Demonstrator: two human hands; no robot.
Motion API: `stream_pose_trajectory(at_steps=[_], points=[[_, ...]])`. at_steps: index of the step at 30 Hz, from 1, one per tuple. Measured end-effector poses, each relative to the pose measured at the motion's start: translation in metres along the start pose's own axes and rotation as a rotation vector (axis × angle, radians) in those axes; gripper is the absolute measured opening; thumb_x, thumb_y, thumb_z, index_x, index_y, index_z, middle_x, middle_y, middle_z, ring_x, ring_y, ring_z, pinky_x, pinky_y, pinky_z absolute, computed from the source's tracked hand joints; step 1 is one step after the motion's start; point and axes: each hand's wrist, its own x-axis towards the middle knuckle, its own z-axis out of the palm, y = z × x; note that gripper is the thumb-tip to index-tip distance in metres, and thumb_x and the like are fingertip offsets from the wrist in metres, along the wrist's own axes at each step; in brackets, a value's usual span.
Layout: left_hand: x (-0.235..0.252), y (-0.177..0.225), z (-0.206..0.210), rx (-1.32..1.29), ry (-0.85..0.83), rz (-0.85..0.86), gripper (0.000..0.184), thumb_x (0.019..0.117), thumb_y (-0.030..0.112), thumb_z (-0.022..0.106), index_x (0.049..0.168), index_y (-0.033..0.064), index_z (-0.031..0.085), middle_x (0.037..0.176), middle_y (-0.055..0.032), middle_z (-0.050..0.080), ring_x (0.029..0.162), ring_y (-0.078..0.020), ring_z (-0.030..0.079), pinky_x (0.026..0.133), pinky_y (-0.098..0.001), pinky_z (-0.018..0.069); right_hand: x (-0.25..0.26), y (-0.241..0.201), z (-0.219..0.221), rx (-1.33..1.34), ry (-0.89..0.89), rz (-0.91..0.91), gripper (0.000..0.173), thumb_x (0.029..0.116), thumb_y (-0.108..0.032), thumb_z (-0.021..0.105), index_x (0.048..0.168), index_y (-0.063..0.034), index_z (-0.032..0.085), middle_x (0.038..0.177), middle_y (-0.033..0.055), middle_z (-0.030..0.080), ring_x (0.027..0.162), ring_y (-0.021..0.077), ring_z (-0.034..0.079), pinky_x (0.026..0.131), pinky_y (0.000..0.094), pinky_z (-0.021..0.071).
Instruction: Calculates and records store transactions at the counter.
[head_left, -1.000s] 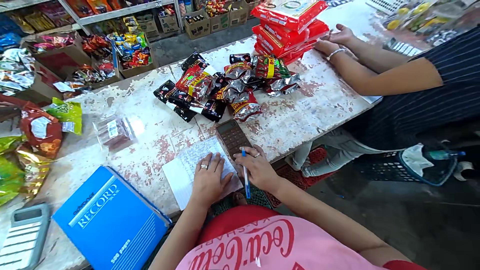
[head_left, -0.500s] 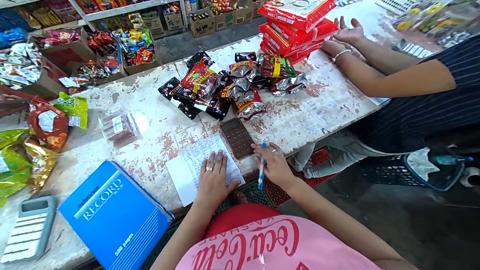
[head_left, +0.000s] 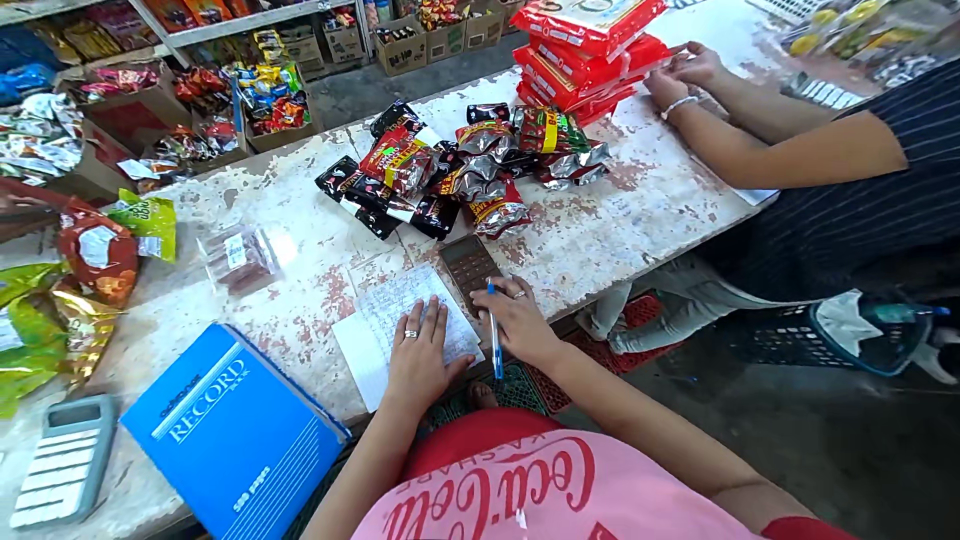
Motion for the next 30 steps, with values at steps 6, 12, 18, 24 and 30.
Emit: stream_pose_trajectory(at_steps=[6,12,18,24,30], points=[[-0.002,-0.001,0.003,-0.004,0.056,0.041,0.092,0.0949,0.076,0.034,0.152,0.0056,0.047,0.162,-0.0132,0.040,0.149,-0.0408,0.036,0.117,-0.0617,0.0310,0.014,0.016,-0.001,-0.015,0.104,0.030,0.028,0.1012,-0.021,0.052,0.118,-0.0082,0.071,0.112,0.0071,0.076,0.126,0.0391,0.060,0.111,0.0670,0.0342],[-0.003,-0.002,0.004,-0.024,0.097,0.071,0.086,0.0956,0.073,0.037,0.149,0.0072,0.052,0.159,-0.0129,0.045,0.147,-0.0435,0.038,0.115,-0.0645,0.0326,0.005,0.031,-0.007,0.037,0.110,0.086,0.031,0.1013,-0.020,0.051,0.120,-0.0053,0.071,0.116,0.0095,0.075,0.123,0.0380,0.063,0.113,0.0647,0.0349],[-0.004,-0.002,0.005,0.000,0.140,0.087,0.084,0.0957,0.074,0.036,0.145,0.0092,0.056,0.155,-0.0101,0.051,0.142,-0.0402,0.046,0.112,-0.0647,0.0358,-0.023,0.042,-0.009,-0.017,0.175,0.030,0.032,0.1042,-0.020,0.046,0.119,-0.0051,0.070,0.116,0.0098,0.075,0.112,0.0307,0.070,0.110,0.0624,0.0403],[-0.005,-0.003,0.007,-0.019,0.167,0.096,0.084,0.0957,0.075,0.034,0.144,0.0102,0.058,0.153,-0.0089,0.053,0.140,-0.0379,0.049,0.111,-0.0631,0.0372,-0.020,0.032,-0.016,-0.062,0.100,0.060,0.030,0.1015,-0.015,0.049,0.120,-0.0064,0.071,0.117,0.0088,0.075,0.118,0.0362,0.066,0.109,0.0658,0.0389],[-0.006,-0.003,0.009,-0.031,0.188,0.118,0.082,0.0954,0.074,0.036,0.142,0.0109,0.060,0.151,-0.0086,0.056,0.138,-0.0380,0.051,0.109,-0.0601,0.0403,-0.010,0.003,-0.004,0.033,-0.015,-0.060,0.029,0.1001,-0.011,0.048,0.119,-0.0115,0.069,0.130,0.0058,0.070,0.133,0.0360,0.057,0.111,0.0688,0.0329]])
